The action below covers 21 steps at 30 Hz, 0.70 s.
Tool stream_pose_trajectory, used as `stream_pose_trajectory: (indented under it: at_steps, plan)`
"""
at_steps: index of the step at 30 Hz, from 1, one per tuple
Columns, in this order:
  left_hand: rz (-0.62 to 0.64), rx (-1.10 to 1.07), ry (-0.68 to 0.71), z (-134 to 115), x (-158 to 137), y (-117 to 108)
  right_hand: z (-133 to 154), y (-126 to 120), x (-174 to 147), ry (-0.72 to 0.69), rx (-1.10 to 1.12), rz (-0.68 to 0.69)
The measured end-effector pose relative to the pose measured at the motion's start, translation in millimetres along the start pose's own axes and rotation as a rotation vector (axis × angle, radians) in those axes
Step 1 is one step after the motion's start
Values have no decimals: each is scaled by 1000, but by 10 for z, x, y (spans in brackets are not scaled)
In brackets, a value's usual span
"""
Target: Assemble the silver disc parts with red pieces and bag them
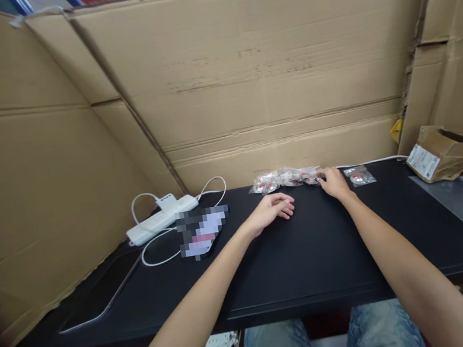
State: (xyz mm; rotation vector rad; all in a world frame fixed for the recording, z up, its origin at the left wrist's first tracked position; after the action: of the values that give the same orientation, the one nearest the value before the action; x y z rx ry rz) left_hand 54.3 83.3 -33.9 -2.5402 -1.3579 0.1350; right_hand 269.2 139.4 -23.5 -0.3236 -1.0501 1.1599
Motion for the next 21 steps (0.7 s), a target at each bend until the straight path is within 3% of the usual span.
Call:
stream_pose_trajectory:
  at_steps: [4, 8, 12, 17, 19, 21]
  plan:
    - [0, -7, 1, -3, 3, -5, 62, -195, -33, -5, 64, -120]
    - [-7, -17, 3, 9, 18, -9, 173, -540, -104, -1, 130, -302]
    - [-20, -37, -6, -2, 22, 1, 500, -824, -250, -79, 197, -436]
    - [-55, -121, -15, -86, 1, -9, 1236, -687, -473, -289, 288, -340]
    - [-115, -198, 25, -127, -3, -89, 1528, -524, -559, -378, 310, -238]
    - [-203, -246, 74, -135, -9, -219, 1819, -287, -654, -517, 306, -42]
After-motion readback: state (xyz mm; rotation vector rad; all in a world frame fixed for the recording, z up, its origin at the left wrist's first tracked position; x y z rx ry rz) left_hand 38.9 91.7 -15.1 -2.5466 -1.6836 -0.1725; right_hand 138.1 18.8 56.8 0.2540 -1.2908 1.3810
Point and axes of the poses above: each hand's wrist, its own x-axis towards the middle knuckle, its own y-axis out of the palm, z = x × y, the point moved 10 cm from there along x, towards the middle knuckle, and after that the axes turned 9 degrees about x, right-handed, at the moved point
